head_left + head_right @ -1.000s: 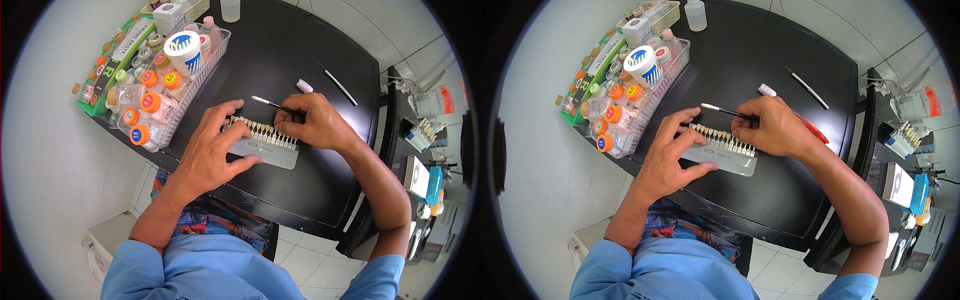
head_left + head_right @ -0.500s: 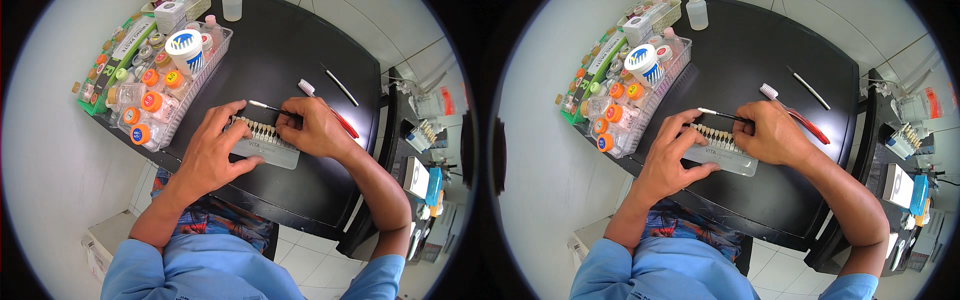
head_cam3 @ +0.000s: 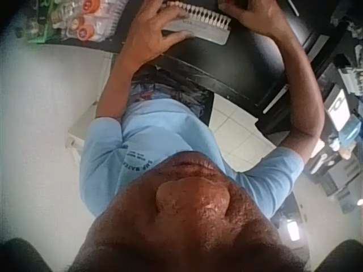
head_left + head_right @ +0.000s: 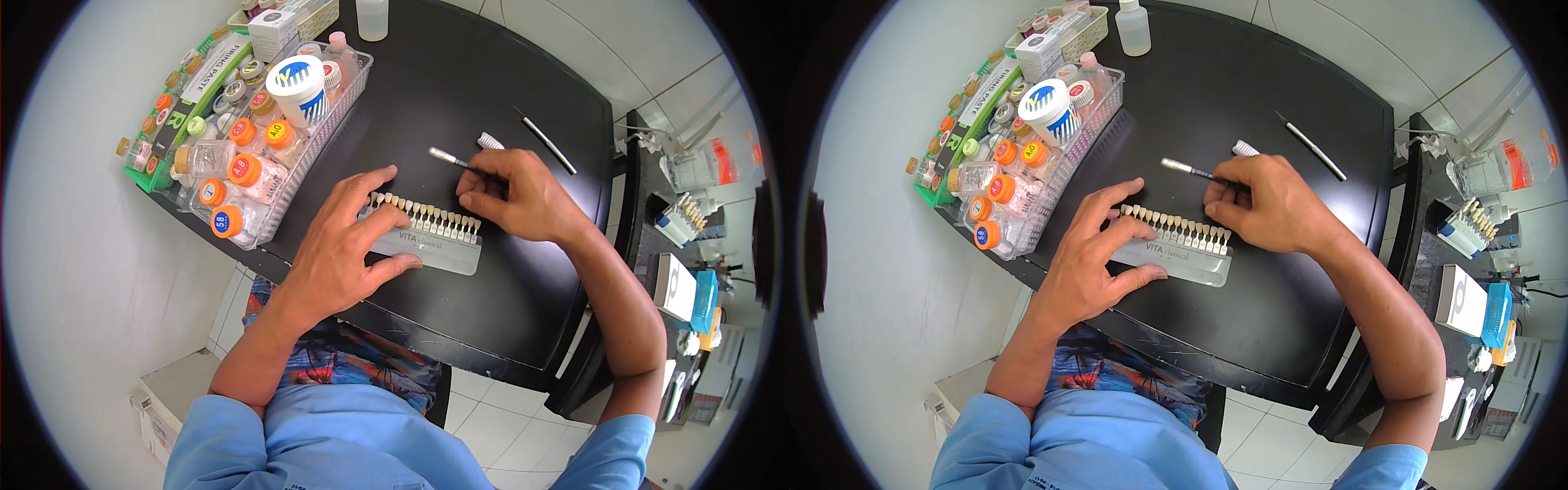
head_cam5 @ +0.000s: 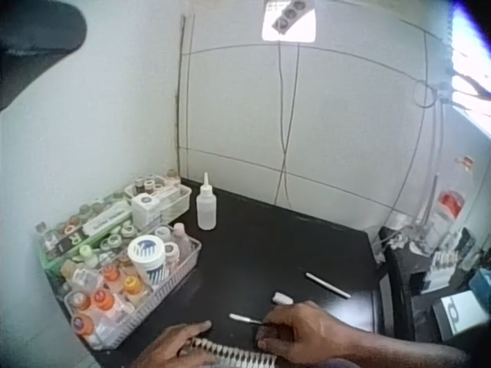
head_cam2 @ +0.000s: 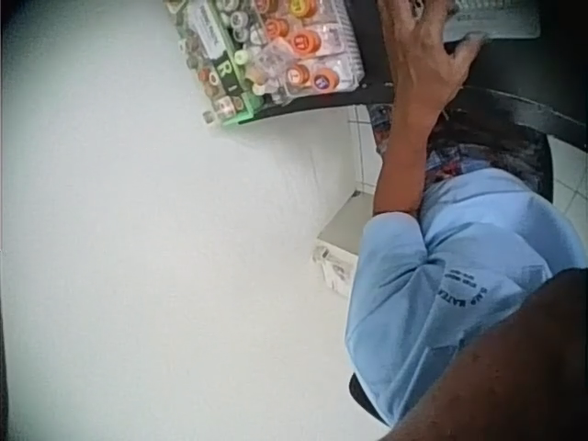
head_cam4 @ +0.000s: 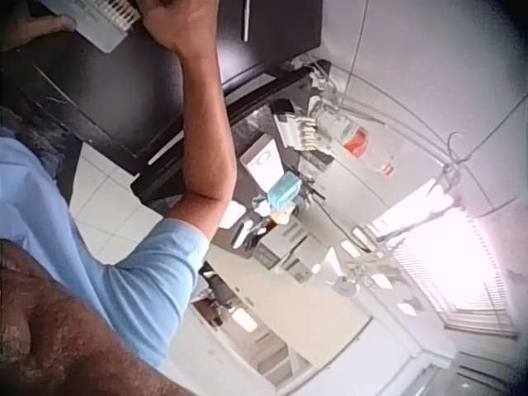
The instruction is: Applying stain or glaze to a dental crown or bridge component and comparing it to a shade guide.
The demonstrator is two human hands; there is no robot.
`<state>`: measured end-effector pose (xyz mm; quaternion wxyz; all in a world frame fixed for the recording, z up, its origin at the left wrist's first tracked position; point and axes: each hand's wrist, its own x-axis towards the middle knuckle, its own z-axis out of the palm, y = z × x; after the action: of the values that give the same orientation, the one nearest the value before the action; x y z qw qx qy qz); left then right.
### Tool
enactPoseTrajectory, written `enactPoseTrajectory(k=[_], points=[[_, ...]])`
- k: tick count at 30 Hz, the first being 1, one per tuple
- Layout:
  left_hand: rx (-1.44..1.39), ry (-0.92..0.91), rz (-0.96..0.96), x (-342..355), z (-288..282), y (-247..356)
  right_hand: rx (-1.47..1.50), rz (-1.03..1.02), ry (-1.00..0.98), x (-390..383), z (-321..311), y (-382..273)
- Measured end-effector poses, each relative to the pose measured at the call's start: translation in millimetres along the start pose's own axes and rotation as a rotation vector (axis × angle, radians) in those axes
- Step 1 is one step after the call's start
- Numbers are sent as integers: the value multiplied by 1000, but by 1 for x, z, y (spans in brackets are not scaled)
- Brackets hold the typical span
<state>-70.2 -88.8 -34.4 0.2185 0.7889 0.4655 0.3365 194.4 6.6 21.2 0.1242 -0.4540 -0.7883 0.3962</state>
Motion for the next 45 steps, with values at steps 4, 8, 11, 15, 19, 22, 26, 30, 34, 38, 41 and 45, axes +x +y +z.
enactPoseTrajectory(k=[4, 8, 11, 15, 19, 22, 26, 30, 34, 38, 41, 45], points=[[10, -10, 16, 0, 0, 0, -54, -32, -71, 1, 2, -5], [15, -19, 20, 1, -1, 0, -100, -82, -75, 0, 7, -1], [21, -24, 21, 1, -1, 0, -127, -118, -49, -1, 12, 0], [13, -19, 30, 1, 0, 0, -139, -97, -40, -2, 14, -1], [26, -19, 28, 1, 0, 0, -154, -5, -39, -1, 15, -12], [25, -18, 33, 2, 0, 2, -140, 93, -58, 0, 15, -16], [31, -13, 31, 2, 1, 1, -134, 155, -51, 1, 17, -18], [29, -19, 34, 2, 0, 0, -136, 198, -43, 2, 17, -20], [42, -14, 30, 2, 0, 1, -161, 176, 56, 8, 13, -14], [31, -11, 37, 1, 0, 1, -104, 183, 110, 9, 10, -3], [45, -3, 36, 0, 0, 2, -26, 193, 159, 10, 6, 3], [-62, 70, 36, 0, -1, 1, 241, 209, 137, 6, -1, -4]])
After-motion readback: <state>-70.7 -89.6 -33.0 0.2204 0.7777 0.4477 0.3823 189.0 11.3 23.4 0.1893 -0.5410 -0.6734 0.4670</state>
